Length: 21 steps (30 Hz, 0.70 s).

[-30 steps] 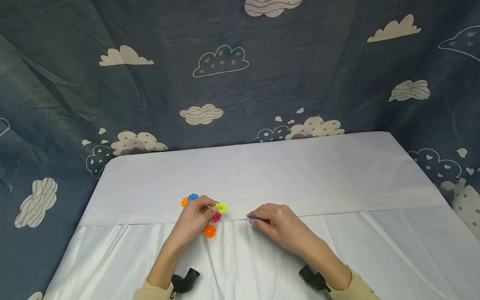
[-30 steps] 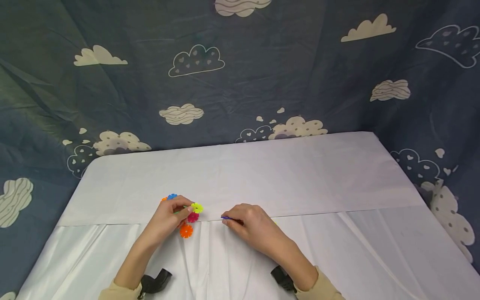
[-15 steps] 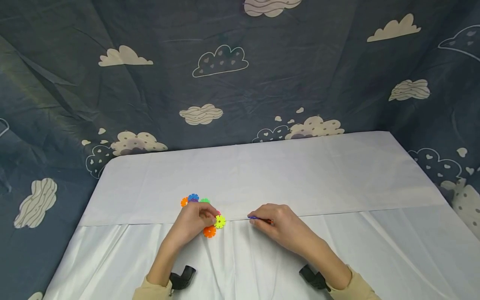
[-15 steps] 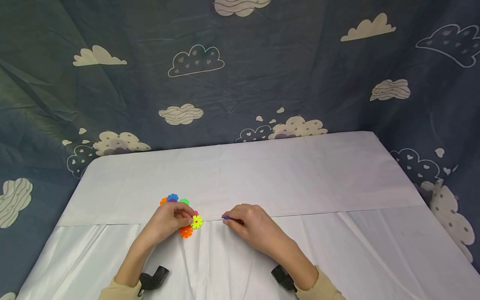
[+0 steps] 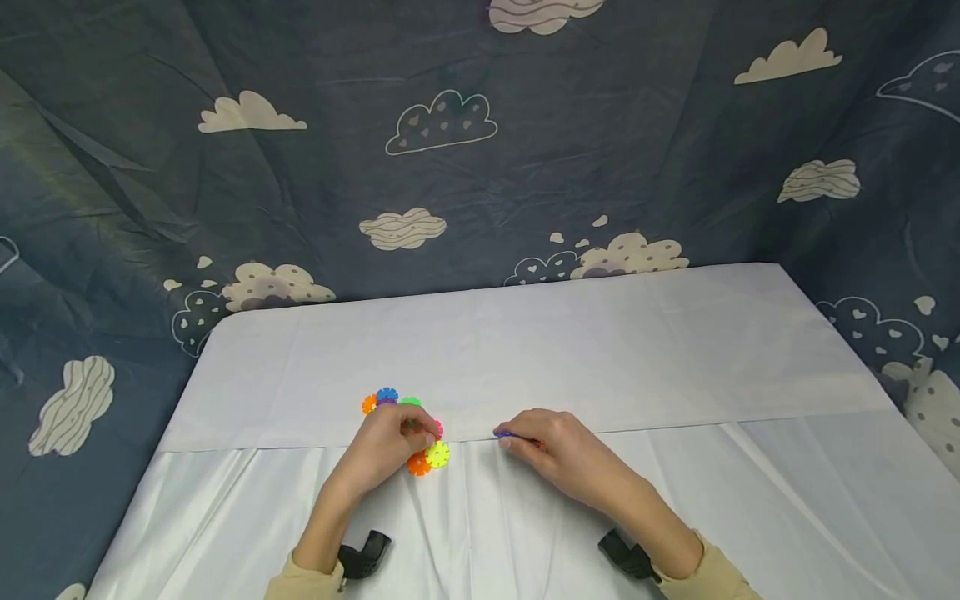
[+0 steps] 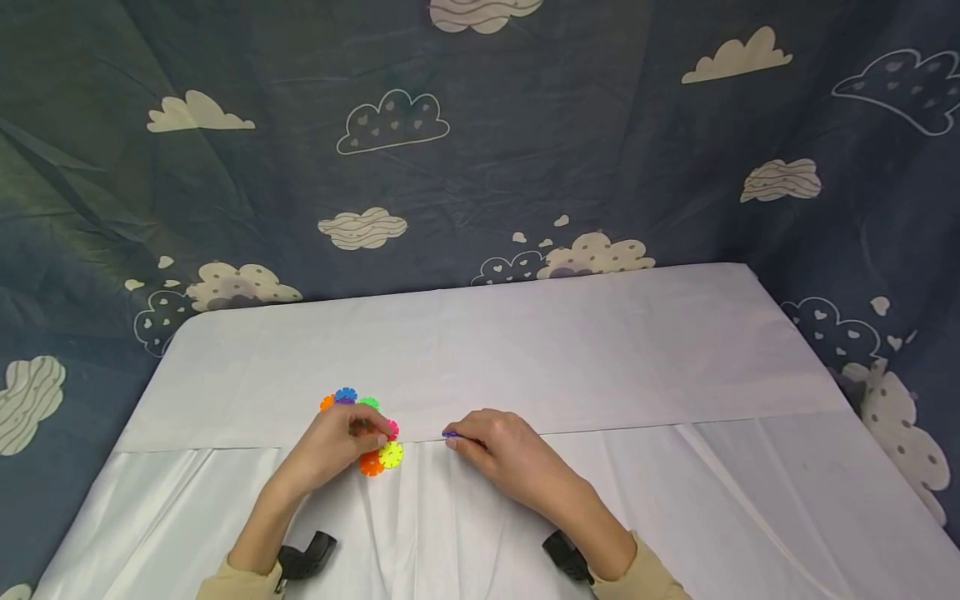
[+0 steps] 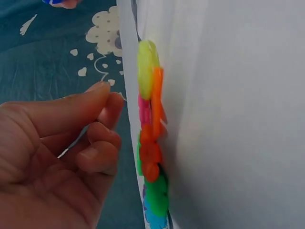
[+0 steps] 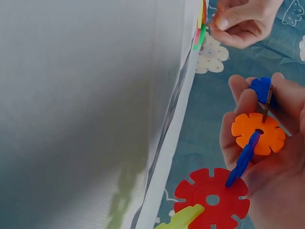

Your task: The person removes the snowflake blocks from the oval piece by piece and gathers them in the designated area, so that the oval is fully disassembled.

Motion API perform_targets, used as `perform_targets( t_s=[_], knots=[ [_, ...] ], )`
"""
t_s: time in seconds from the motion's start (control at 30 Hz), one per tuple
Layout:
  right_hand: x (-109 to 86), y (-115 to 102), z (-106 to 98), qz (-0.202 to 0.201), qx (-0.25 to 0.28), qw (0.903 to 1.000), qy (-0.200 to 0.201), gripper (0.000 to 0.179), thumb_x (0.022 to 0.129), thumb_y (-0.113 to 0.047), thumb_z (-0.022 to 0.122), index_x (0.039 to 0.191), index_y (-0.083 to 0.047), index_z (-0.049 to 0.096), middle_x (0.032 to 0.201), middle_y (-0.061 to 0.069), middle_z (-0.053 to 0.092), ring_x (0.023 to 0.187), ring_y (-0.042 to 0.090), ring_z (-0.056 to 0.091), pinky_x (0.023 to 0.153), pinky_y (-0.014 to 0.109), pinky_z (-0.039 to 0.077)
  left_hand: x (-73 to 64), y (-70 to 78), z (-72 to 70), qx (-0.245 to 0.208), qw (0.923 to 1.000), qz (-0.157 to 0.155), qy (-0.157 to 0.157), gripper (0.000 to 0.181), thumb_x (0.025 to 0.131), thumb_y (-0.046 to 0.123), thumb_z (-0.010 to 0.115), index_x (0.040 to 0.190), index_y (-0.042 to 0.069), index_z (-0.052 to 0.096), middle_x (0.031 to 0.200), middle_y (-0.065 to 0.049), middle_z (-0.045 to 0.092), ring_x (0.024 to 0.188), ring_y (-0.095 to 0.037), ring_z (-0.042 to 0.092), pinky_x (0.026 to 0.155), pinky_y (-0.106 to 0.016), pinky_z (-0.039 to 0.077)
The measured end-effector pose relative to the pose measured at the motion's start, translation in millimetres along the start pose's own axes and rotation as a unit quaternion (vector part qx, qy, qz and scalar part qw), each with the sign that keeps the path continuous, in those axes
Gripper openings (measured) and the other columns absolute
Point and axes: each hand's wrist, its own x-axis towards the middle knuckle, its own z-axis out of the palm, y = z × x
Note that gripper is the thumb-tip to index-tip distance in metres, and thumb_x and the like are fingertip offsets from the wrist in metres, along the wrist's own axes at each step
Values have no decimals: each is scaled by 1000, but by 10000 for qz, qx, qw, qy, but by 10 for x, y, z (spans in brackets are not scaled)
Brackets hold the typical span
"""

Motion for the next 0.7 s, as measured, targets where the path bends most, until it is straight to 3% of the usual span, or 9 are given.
perform_targets(
  t_s=[0.17, 0.33, 0.5, 0.7],
  knots=[
    [2, 0, 12, 81, -4, 9998, -178, 14, 99, -16, 61, 107, -11, 71, 99, -3, 69, 87, 5, 58, 78, 28, 51, -34, 123, 40, -64, 9996, 260, 123, 7, 87, 8, 74, 91, 14, 75, 79, 7, 64, 67, -17, 52, 57, -28, 44],
    [6, 9, 23, -59, 76, 9997, -221, 17, 100, -19, 59, 108, -10, 71, 99, -3, 69, 85, 5, 58, 77, 28, 50, -55, 260, 160, -225, 9969, 726, 179, 10, 86, 9, 76, 94, 15, 75, 80, 9, 63, 68, -14, 54, 56, -27, 45],
    [0, 25, 32, -229, 253, 9991, -260, 18, 101, -21, 57, 109, -13, 71, 99, -4, 69, 84, 5, 58, 75, 26, 50, -77, 363, 277, -349, 9903, 1334, 178, 14, 85, 9, 77, 94, 19, 74, 87, 15, 64, 75, -9, 57, 62, -27, 48],
    [-4, 6, 40, 89, 594, 9970, -491, 22, 100, -31, 56, 112, -19, 70, 102, -8, 69, 88, 4, 60, 79, 27, 51, -109, 442, 371, -243, 9801, 1944, 312, 21, 83, 0, 76, 93, 19, 71, 89, 13, 63, 76, -7, 56, 60, -24, 47]
  ],
)
